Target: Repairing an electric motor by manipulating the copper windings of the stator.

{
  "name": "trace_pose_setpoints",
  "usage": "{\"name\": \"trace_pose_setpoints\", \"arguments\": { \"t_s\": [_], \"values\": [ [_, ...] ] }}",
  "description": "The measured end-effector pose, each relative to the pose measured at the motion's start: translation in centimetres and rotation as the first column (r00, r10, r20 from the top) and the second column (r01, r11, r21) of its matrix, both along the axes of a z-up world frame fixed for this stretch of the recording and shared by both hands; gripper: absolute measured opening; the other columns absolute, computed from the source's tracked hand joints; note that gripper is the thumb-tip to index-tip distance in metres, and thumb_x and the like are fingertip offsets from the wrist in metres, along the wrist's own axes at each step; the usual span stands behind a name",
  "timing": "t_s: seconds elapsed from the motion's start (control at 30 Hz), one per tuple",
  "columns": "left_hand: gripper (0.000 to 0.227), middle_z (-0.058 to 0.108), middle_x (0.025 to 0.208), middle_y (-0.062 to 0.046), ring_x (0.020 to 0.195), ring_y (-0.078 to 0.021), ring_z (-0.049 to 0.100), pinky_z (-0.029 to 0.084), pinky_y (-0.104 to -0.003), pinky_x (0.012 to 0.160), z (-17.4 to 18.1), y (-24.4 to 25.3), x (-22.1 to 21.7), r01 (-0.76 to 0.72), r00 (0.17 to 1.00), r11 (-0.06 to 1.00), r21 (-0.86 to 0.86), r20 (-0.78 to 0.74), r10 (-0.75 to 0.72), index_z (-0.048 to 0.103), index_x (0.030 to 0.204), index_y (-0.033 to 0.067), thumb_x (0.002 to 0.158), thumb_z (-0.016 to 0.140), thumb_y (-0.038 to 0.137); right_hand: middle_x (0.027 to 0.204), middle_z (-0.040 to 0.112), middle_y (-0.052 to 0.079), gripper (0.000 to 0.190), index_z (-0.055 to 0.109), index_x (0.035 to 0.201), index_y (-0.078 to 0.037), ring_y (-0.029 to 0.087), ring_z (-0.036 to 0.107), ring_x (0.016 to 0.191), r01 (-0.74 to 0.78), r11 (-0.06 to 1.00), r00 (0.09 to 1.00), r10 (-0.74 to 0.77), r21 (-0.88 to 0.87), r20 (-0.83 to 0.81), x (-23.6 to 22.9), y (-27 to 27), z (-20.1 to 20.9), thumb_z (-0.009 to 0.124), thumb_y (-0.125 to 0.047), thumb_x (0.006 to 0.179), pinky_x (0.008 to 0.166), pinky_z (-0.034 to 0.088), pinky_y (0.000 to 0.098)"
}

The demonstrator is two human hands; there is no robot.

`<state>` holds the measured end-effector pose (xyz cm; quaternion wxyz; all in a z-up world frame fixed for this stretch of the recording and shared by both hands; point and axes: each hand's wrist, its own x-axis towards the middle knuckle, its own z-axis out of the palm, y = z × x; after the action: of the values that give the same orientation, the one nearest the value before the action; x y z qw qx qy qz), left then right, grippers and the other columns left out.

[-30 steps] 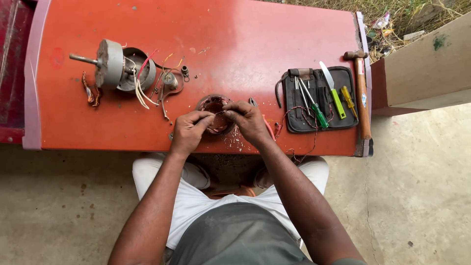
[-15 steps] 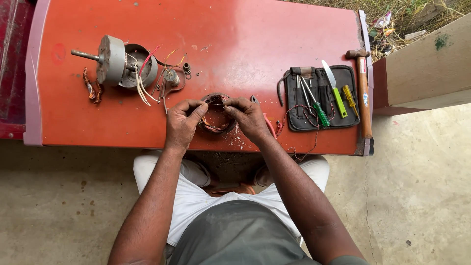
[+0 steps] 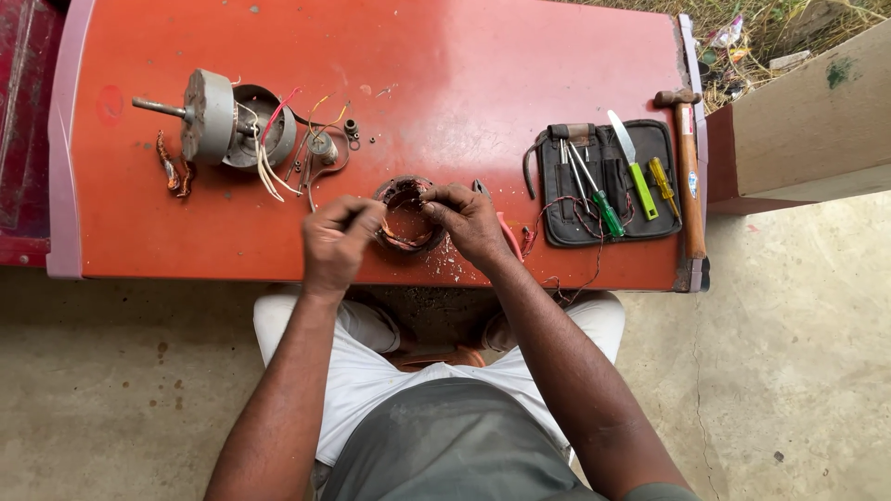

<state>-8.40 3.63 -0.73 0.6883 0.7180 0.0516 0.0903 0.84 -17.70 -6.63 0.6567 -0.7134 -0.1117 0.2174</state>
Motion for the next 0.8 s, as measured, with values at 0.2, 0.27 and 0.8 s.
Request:
{"name": "trace_pose_setpoints", "arguments": {
  "t_s": [0.2, 0.27, 0.8],
  "values": [
    [0.015, 0.065, 0.108, -0.004, 0.092, -0.0097, 0.059, 0.051, -0.026, 0.081, 1.0, 0.9, -0.3, -0.214, 0.952, 0.966, 0.149, 0.256, 0.171, 0.073, 0.113, 0.0044, 0.101, 0.078, 0.013, 0.107, 0.072, 0.004, 0.018, 0.072, 0.115, -0.006, 0.011, 0.068, 0.103, 0.009, 1.0, 0.999, -0.01, -0.03, -0.037, -0.1, 0.2, 0.6, 0.07, -0.012, 0.098, 0.093, 0.059, 0.0299],
    [0.03, 0.064, 0.11, -0.005, 0.089, -0.0095, 0.059, 0.052, -0.026, 0.077, 2.6, -0.1, 0.3, -0.139, 0.963, 0.976, 0.17, 0.254, 0.093, 0.071, 0.119, 0.0032, 0.095, 0.081, 0.017, 0.107, 0.072, 0.004, 0.018, 0.072, 0.115, -0.006, 0.011, 0.068, 0.103, 0.007, 0.999, 1.0, -0.008, -0.031, -0.025, -0.1, 0.2, 0.4, 0.07, -0.012, 0.098, 0.094, 0.059, 0.0299],
    [0.016, 0.075, 0.095, -0.002, 0.086, -0.0077, 0.067, 0.057, -0.024, 0.076, -1.5, -2.2, 2.7, 0.03, 0.996, 0.993, 0.116, 0.079, -0.039, 0.076, 0.11, 0.0053, 0.102, 0.071, 0.019, 0.111, 0.071, 0.005, 0.022, 0.072, 0.118, -0.007, 0.013, 0.067, 0.107, -0.025, 0.998, 1.0, 0.025, -0.053, 0.003, -0.3, 0.2, 1.8, 0.071, -0.014, 0.097, 0.098, 0.058, 0.0317]
  ]
}}
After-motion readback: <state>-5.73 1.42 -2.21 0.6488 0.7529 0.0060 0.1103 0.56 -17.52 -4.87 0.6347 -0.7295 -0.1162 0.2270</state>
